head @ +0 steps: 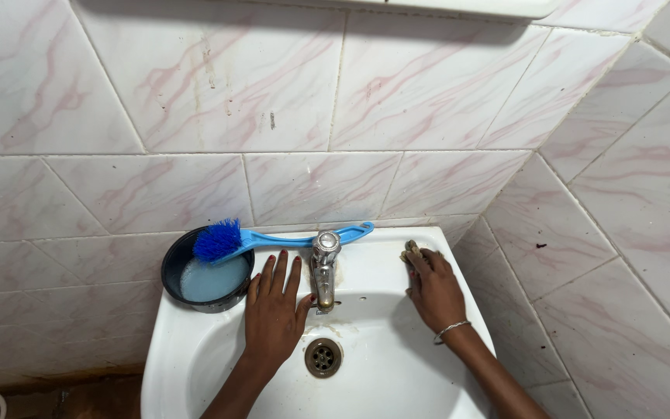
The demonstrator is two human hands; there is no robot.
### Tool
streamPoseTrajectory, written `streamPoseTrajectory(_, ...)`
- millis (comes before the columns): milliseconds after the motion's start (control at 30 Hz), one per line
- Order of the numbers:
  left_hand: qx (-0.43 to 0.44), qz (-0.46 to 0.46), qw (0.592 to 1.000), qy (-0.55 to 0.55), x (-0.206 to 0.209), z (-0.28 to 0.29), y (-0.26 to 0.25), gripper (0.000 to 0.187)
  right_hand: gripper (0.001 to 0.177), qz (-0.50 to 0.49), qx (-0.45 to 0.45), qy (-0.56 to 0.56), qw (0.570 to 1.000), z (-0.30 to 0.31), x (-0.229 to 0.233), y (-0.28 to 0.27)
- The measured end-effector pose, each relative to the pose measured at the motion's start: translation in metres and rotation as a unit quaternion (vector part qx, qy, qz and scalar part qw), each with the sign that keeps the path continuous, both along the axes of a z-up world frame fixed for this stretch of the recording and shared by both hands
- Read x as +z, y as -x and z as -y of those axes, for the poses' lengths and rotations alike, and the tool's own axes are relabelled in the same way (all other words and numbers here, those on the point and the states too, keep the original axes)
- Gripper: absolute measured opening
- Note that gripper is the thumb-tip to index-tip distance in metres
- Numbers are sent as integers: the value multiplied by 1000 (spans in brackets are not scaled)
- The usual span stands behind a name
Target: The person scrubs a white bathroom sink with a cloth, repeatedly wiping the basin and faucet area. A black bowl containing soapy water and a blue scrub brush are placed on the sink edge.
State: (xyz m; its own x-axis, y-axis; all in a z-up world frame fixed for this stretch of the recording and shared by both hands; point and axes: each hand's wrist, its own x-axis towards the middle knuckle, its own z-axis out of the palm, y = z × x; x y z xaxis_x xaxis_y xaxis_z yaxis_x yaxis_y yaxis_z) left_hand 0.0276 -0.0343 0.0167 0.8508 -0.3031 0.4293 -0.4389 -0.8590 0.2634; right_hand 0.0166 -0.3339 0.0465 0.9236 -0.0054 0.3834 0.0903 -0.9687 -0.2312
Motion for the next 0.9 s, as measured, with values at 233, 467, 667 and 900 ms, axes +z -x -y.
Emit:
streamPoseTrajectory(233, 7, 11, 1000, -13, -2, 1, 1, 65, 39, 19, 113, -73, 991, -58, -4, -3)
streamPoseTrajectory(467, 7, -1, 1000, -10, -2, 1, 0, 65, 41, -47, 76, -135, 987, -21, 19, -23)
streamPoseTrajectory(667, 5, 13, 1000, -1, -4, 1, -1, 64, 38, -1, -31, -97, 995, -6, 1, -14)
streamPoseTrajectory(900, 0, 36, 999, 15, -8, 1, 0, 66, 35, 45, 60, -61, 995, -67, -19, -30)
